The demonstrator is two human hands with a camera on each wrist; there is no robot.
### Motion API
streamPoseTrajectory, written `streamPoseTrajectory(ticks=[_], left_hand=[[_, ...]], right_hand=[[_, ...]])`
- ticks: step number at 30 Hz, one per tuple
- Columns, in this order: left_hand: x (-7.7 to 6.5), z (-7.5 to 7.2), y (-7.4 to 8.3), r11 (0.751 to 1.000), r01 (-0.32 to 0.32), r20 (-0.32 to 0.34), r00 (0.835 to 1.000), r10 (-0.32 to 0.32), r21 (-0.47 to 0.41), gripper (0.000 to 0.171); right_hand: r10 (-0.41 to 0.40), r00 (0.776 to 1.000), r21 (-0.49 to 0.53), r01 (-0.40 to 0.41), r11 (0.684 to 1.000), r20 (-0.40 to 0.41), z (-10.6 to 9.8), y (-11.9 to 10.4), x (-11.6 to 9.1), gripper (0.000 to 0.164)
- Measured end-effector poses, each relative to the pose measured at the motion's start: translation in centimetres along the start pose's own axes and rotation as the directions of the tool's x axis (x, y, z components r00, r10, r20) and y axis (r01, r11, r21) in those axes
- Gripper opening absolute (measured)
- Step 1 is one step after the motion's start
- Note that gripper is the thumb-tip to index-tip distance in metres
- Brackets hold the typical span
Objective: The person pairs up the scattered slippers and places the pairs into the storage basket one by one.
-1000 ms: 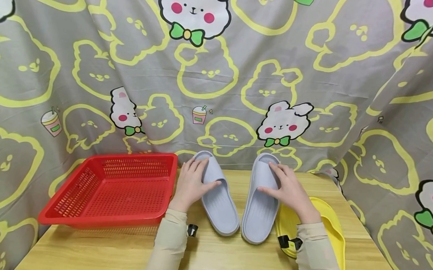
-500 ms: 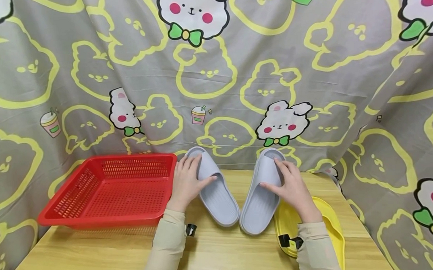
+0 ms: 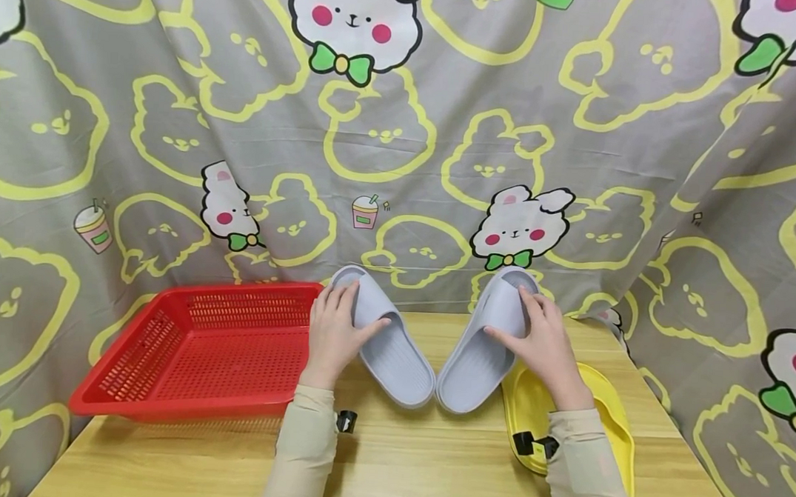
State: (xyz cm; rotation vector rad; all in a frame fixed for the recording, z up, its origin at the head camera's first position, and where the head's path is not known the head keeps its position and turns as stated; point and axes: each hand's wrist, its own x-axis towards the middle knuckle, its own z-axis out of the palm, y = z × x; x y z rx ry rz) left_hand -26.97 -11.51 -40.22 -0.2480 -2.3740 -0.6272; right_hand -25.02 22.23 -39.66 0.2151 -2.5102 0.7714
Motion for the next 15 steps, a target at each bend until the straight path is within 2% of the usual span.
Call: streamPoseTrajectory(ticks=[6,15], left_hand=[[0.03,-0.35,-0.30,0.999,0.051,-0.036,0.998,-0.052,-0.006,0.086],[0.20,-0.60,-0.57,0.994,0.102,-0.097,0.990,-0.106,-0.044,0.088]], right_hand=[[0.019,0.997,0.002,-0.019,1.000,-0.080,0.21,0.13,0.02,0.092],[0.061,0.990,0.000,-0.062,0.998,-0.129,0.20,0.12,-0.01,0.091]])
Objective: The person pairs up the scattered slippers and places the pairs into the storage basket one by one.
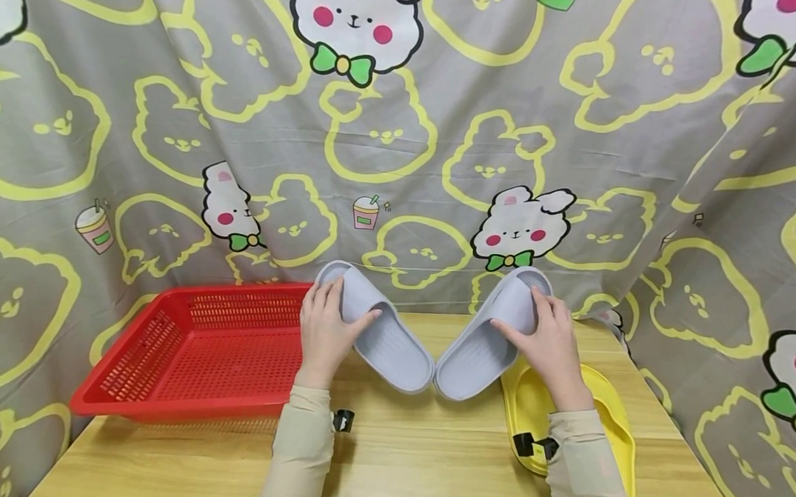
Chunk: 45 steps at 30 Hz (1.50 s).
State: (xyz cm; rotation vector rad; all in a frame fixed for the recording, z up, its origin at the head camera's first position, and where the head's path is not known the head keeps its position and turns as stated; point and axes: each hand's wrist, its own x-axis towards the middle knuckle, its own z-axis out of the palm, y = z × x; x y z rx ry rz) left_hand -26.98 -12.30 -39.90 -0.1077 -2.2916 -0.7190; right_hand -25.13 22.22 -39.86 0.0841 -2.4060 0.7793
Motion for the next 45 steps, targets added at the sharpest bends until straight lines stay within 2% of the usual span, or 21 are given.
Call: streamPoseTrajectory(ticks=[11,17,29,45], left_hand=[[0.0,0.3,0.0,0.999,-0.001,-0.104,0.995,-0.003,-0.036,0.090],[0.0,0.4,0.1,0.999,-0.004,-0.153,0.988,-0.004,-0.050,0.093],[-0.1,0.7,0.4,1.000,-0.001,-0.208,0.978,-0.003,-0.016,0.096],[-0.2,1.0,0.5,1.000,-0.005,-0.293,0.956,0.012,0.023,0.099]], right_hand=[[0.067,0.997,0.010,-0.067,0.998,-0.038,0.5,-0.1,0.0,0.092],[0.142,0.990,0.014,-0.142,0.990,-0.009,0.6,-0.4,0.0,0.094],[0.230,0.971,-0.011,-0.230,0.973,0.068,1.3,-0.6,-0.1,0.100],[0.275,0.952,-0.052,-0.270,0.961,0.131,1.6,-1.2,-0.4,0.109]])
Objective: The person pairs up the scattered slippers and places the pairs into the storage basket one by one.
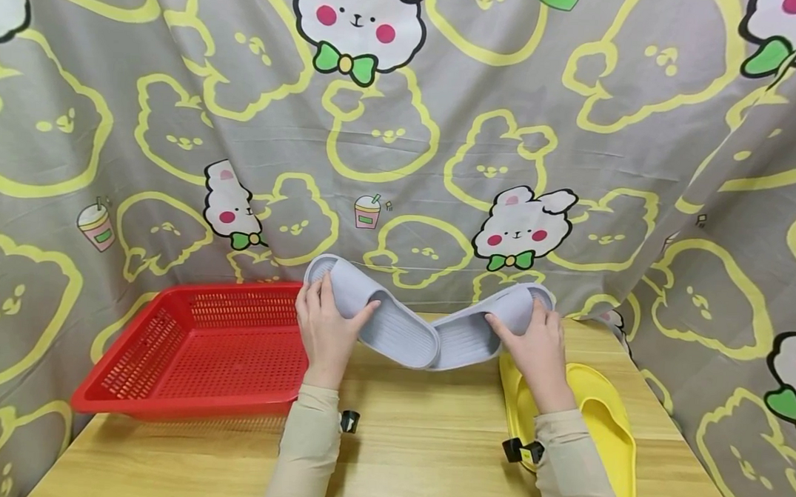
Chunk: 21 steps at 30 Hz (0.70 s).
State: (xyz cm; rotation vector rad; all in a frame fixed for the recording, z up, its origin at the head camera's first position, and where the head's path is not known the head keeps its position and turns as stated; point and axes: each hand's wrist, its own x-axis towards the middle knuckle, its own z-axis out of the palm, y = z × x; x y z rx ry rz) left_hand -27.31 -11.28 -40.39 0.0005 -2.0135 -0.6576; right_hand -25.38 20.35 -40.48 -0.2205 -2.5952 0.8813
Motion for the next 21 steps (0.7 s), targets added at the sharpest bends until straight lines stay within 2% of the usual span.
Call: streamPoseTrajectory(ticks=[12,21], left_hand=[[-0.32,0.32,0.36,0.999,0.032,-0.040,0.999,-0.031,0.004,0.102],[-0.46,0.43,0.63,0.999,0.051,-0.066,0.997,-0.050,0.008,0.102]], right_hand=[[-0.010,1.000,-0.016,0.010,1.000,-0.014,0.68,-0.34,-0.24,0.107],[0.013,1.000,-0.021,-0.013,1.000,0.002,0.95,-0.93,-0.71,0.106]])
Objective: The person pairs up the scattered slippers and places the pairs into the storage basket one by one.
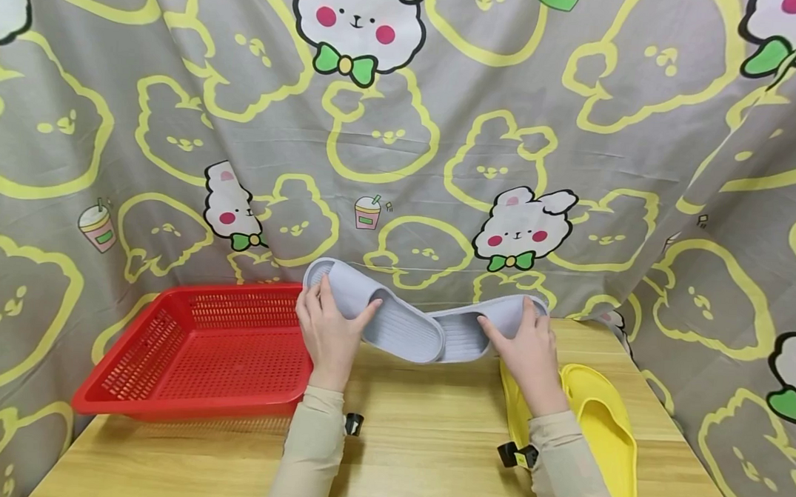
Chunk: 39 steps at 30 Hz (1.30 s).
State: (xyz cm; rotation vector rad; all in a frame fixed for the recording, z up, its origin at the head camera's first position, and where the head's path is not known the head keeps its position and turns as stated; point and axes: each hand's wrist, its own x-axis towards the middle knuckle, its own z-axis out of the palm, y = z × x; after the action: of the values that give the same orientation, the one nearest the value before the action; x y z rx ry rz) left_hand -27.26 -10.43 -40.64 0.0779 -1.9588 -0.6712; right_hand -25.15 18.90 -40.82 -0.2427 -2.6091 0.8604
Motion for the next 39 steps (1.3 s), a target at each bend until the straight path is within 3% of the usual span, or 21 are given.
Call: streamPoseTrajectory(ticks=[21,30,39], left_hand=[[-0.8,0.5,0.7,0.999,0.016,-0.010,1.000,-0.016,0.041,0.101],[-1.1,0.7,1.3,0.998,0.024,0.065,0.997,-0.028,0.062,0.106],[-1.2,0.5,1.5,0.996,0.033,0.153,0.987,-0.045,0.085,0.103]], right_hand=[[-0.002,0.997,-0.029,0.004,1.000,0.078,0.8,-1.1,-0.7,0.106],[-0.018,0.999,-0.004,0.018,1.000,0.040,1.2,-0.9,-0.8,0.101],[-0.010,0.998,-0.001,0.010,1.000,0.058,1.0,-0.6,-0.6,0.103]])
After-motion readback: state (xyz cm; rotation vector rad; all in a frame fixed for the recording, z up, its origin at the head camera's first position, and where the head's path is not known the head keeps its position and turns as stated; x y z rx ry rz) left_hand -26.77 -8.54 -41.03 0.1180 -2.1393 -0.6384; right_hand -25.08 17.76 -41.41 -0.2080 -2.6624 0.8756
